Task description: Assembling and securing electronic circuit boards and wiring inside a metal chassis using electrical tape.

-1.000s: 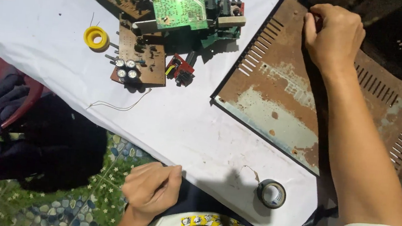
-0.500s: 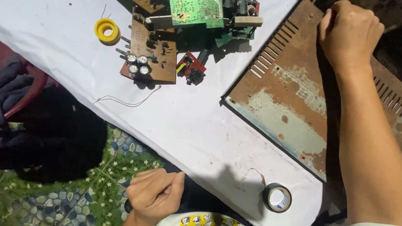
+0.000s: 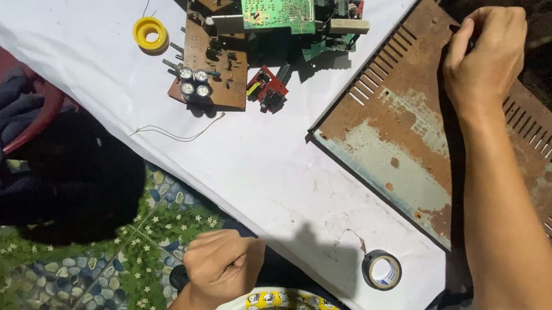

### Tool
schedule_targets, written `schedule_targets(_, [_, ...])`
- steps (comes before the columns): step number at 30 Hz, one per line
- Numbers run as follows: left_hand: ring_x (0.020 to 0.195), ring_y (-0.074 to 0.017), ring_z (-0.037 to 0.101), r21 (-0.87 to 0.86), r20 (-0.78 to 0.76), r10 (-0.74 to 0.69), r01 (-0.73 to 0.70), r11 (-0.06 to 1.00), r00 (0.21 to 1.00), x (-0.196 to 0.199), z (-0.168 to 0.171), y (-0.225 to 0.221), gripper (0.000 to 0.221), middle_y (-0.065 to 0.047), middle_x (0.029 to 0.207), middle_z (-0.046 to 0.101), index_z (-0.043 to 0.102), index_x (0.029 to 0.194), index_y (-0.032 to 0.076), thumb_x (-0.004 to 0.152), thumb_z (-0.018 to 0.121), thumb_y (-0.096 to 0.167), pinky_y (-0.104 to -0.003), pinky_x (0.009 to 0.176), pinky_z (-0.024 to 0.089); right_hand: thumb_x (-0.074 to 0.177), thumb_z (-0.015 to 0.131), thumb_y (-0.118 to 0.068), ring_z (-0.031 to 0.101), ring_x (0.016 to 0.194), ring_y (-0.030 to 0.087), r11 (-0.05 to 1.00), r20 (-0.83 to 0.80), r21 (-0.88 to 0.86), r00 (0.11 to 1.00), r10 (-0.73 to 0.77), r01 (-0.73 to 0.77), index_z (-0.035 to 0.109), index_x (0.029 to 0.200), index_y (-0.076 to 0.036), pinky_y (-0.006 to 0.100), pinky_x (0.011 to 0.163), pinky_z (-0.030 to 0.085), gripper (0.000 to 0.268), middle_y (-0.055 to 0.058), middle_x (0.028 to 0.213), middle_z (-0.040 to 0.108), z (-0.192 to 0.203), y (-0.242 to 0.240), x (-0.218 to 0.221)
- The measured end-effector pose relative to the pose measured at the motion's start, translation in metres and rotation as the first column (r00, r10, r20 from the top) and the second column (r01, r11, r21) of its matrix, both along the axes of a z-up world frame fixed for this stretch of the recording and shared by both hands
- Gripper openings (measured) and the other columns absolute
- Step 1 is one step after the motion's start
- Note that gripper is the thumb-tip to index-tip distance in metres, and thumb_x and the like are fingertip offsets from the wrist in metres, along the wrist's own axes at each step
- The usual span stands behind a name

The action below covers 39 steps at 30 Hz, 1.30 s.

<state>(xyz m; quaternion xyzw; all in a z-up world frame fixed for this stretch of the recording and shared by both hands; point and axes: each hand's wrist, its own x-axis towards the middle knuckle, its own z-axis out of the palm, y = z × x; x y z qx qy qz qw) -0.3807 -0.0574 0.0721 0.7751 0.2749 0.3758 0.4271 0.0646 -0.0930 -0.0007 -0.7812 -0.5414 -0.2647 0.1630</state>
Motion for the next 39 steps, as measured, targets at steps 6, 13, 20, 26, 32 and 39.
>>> schedule_targets(6, [0.035,-0.0067,0.037,0.010,0.176,-0.160,0.161,0.987,0.971,0.017,-0.010,-0.006,0.018,0.008,0.047,0.047,0.062,0.070,0.006,0.076,0.070,-0.009,-0.024,0.033,0.029,0.107,0.065,0.010,0.063,0.076,0.026,0.988,-0.151,0.137,0.985,0.087,-0.066,0.066,0.106,0.011,0.035,0.071,0.054,0.002,0.019,0.092,0.069,0.005,-0.010,0.000])
schedule_targets(13, [0.037,-0.0117,0.054,0.143,0.114,-0.367,0.351,0.926,0.923,0.094,0.041,0.018,0.022,-0.003,0.054,0.065,0.072,0.083,-0.003,0.099,0.059,0.005,-0.023,0.033,0.039,0.112,0.066,0.011,0.064,0.079,0.025,0.973,-0.324,0.226,0.938,0.124,-0.051,0.068,0.108,0.013,0.034,0.073,0.054,0.004,0.019,0.093,0.071,0.014,-0.029,-0.006])
schedule_targets(20, [0.031,-0.0090,0.037,-0.053,-0.071,-0.477,0.474,0.879,0.876,0.216,0.043,0.029,0.046,0.004,0.048,0.047,0.055,0.122,-0.019,0.101,0.049,0.021,-0.023,0.023,0.024,0.114,0.060,0.016,0.060,0.092,0.025,0.963,-0.587,0.260,0.781,0.214,-0.068,0.067,0.124,0.016,0.034,0.085,0.051,0.012,0.022,0.108,0.068,0.007,-0.052,0.008])
schedule_targets(26, [0.058,-0.0427,0.072,-0.341,-0.195,-0.257,0.180,0.923,0.947,0.345,-0.027,0.051,0.059,-0.025,0.066,0.073,0.075,0.067,-0.004,0.080,0.043,0.043,-0.047,0.057,0.060,0.118,0.062,0.016,0.064,0.102,0.027,0.954,-0.658,0.285,0.705,0.262,-0.089,0.065,0.130,0.017,0.035,0.093,0.054,0.012,0.025,0.117,0.068,0.020,-0.056,0.003])
schedule_targets(32, [0.062,-0.0476,0.070,-0.113,-0.120,-0.041,0.028,0.993,0.992,0.384,-0.062,0.063,0.036,-0.029,0.073,0.072,0.066,0.086,-0.009,0.072,0.070,0.024,-0.051,0.056,0.058,0.111,0.062,0.021,0.068,0.096,0.029,0.979,-0.547,0.180,0.817,0.183,-0.098,0.071,0.126,0.021,0.035,0.083,0.055,0.018,0.027,0.113,0.074,0.025,-0.067,0.003])
schedule_targets(39, [0.071,-0.0459,0.074,-0.190,-0.229,-0.069,0.025,0.981,0.971,0.396,-0.077,0.066,0.023,-0.027,0.082,0.074,0.069,0.087,-0.003,0.069,0.075,0.010,-0.053,0.062,0.061,0.108,0.066,0.022,0.072,0.093,0.031,0.989,-0.362,0.110,0.923,0.134,-0.101,0.075,0.122,0.021,0.036,0.082,0.058,0.017,0.028,0.110,0.078,0.033,-0.072,0.004])
